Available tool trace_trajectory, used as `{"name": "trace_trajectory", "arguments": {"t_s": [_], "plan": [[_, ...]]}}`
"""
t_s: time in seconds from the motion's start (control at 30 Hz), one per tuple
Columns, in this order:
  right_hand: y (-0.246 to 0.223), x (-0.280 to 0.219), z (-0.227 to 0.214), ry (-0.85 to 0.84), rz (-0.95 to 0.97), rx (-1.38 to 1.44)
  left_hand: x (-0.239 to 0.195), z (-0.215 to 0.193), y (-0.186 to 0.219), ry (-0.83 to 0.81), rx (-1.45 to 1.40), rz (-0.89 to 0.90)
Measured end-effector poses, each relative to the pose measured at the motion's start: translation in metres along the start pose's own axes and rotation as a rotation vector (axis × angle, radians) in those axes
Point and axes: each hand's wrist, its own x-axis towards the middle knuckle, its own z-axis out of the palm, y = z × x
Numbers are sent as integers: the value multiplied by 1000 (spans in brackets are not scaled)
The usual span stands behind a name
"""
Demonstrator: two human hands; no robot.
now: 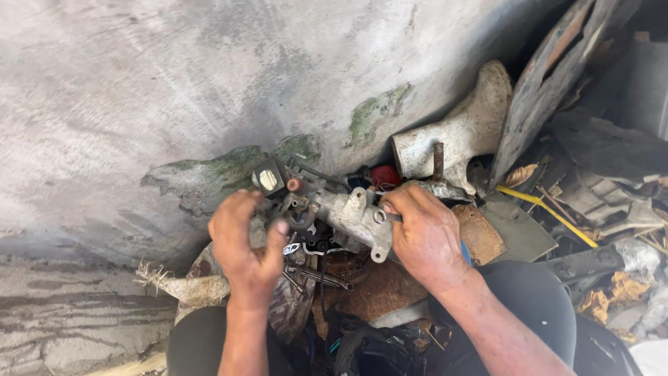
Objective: The person sits on the ground and assembles a metal engine component, likely a cylinder head, using a wrench to tighten bolts. They attach a smaller metal part to the main assembly and secure it with fasteners.
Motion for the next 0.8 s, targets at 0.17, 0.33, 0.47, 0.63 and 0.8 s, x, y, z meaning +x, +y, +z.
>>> {"name": "trace_trajectory", "arguments": {"t_s": [0.17,0.33,0.47,0.63,0.8], "plan": [[1,8,2,-2,20,-21,-9,12,37,-112,210,63],[-5,7,-2,-28,20,2,-9,16,62,-131,283,-80],[-16,-4,-8,-6,-31,-32,-14,16,60,-116,209,-107],[-23,-42,-7,7,-92,-34,-42,10,62,-55,246,-70],[-42,-61,-16,21,-52,-46,-70,2,62,-63,251,-203]]}}
